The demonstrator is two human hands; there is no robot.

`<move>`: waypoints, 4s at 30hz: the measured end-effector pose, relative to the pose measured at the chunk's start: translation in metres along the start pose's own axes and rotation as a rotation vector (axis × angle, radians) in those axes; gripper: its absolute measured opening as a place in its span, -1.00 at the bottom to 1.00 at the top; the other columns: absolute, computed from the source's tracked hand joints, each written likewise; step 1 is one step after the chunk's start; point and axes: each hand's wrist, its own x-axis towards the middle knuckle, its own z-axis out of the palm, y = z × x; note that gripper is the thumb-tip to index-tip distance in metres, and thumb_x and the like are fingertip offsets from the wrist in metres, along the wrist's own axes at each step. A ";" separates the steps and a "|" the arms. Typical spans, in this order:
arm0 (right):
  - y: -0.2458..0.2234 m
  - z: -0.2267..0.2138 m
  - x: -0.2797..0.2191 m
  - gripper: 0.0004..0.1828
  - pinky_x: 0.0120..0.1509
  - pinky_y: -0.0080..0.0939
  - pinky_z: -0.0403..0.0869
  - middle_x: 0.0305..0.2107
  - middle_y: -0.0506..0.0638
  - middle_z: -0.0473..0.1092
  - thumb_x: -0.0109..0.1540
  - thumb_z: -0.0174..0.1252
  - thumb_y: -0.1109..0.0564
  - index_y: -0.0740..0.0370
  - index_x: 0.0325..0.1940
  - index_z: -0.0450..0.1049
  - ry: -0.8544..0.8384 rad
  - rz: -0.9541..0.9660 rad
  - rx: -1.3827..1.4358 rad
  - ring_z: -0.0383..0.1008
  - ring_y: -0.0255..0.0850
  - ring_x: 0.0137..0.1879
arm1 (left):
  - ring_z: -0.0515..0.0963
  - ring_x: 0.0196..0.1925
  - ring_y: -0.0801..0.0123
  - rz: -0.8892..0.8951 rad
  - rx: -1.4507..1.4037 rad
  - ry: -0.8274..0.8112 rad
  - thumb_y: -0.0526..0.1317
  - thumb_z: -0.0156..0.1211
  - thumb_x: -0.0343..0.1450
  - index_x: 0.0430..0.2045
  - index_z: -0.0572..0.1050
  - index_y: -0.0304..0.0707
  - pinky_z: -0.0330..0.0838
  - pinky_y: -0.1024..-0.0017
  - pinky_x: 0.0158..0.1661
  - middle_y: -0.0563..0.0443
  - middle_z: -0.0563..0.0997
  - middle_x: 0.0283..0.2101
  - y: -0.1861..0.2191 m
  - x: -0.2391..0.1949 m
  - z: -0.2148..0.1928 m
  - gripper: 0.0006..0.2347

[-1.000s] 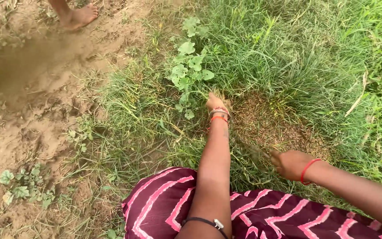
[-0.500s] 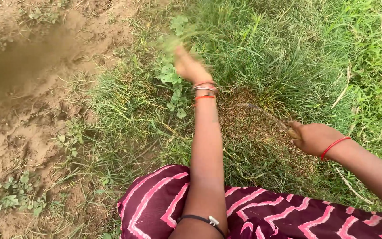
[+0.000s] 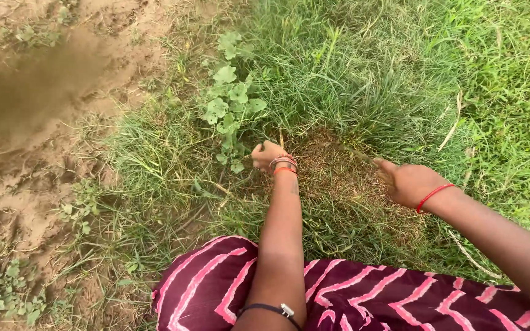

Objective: Using a small sickle to cut tall grass in a field by hand.

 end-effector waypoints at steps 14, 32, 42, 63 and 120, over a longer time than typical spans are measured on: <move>-0.033 0.018 0.114 -0.24 0.08 0.07 0.56 -0.09 0.31 0.45 0.27 -0.03 0.12 0.04 0.57 -0.04 0.121 -0.039 0.030 0.57 0.12 -0.06 | 0.58 0.07 -0.23 0.082 0.518 -0.350 0.13 0.38 0.29 0.05 0.51 -0.50 0.47 -0.05 0.10 -0.54 0.47 0.13 -0.066 0.018 0.082 -0.37; -0.061 0.015 0.132 -0.24 0.03 0.05 0.57 -0.19 0.29 0.53 0.23 -0.01 0.30 0.35 0.53 -0.01 -0.046 -0.165 -0.013 0.59 0.10 -0.05 | 0.62 -0.12 -0.26 0.504 0.447 -0.323 -0.12 0.48 0.22 0.10 0.42 -0.43 0.51 -0.06 -0.19 -0.45 0.58 -0.05 -0.095 0.053 0.130 -0.41; -0.062 0.048 0.159 -0.22 0.08 0.06 0.56 -0.15 0.35 0.51 0.18 0.01 0.30 0.34 0.51 0.02 0.011 -0.174 0.088 0.58 0.14 -0.01 | 0.66 -0.13 -0.23 0.565 0.600 -0.389 -0.21 0.38 0.35 -0.16 0.54 -0.46 0.53 -0.01 -0.13 -0.42 0.66 -0.19 -0.071 0.027 0.100 -0.70; 0.030 0.016 0.005 -0.25 0.09 0.07 0.57 -0.17 0.23 0.50 0.30 -0.02 0.05 -0.06 0.56 -0.08 -0.001 -0.014 0.029 0.58 0.09 -0.07 | 0.60 0.08 -0.14 -0.113 0.104 -0.134 -0.05 0.09 0.52 0.14 0.34 -0.51 0.53 -0.03 0.04 -0.37 0.50 0.13 -0.072 0.015 0.058 -0.56; -0.039 0.025 0.127 -0.15 0.00 0.03 0.58 -0.04 0.30 0.42 0.18 0.02 0.34 0.17 0.56 -0.04 0.187 -0.089 0.030 0.56 0.12 -0.03 | 0.50 0.23 -0.23 0.318 0.609 -0.408 0.47 0.20 0.21 0.31 0.22 -0.53 0.42 -0.07 0.18 -0.47 0.40 0.28 -0.046 0.008 0.062 0.02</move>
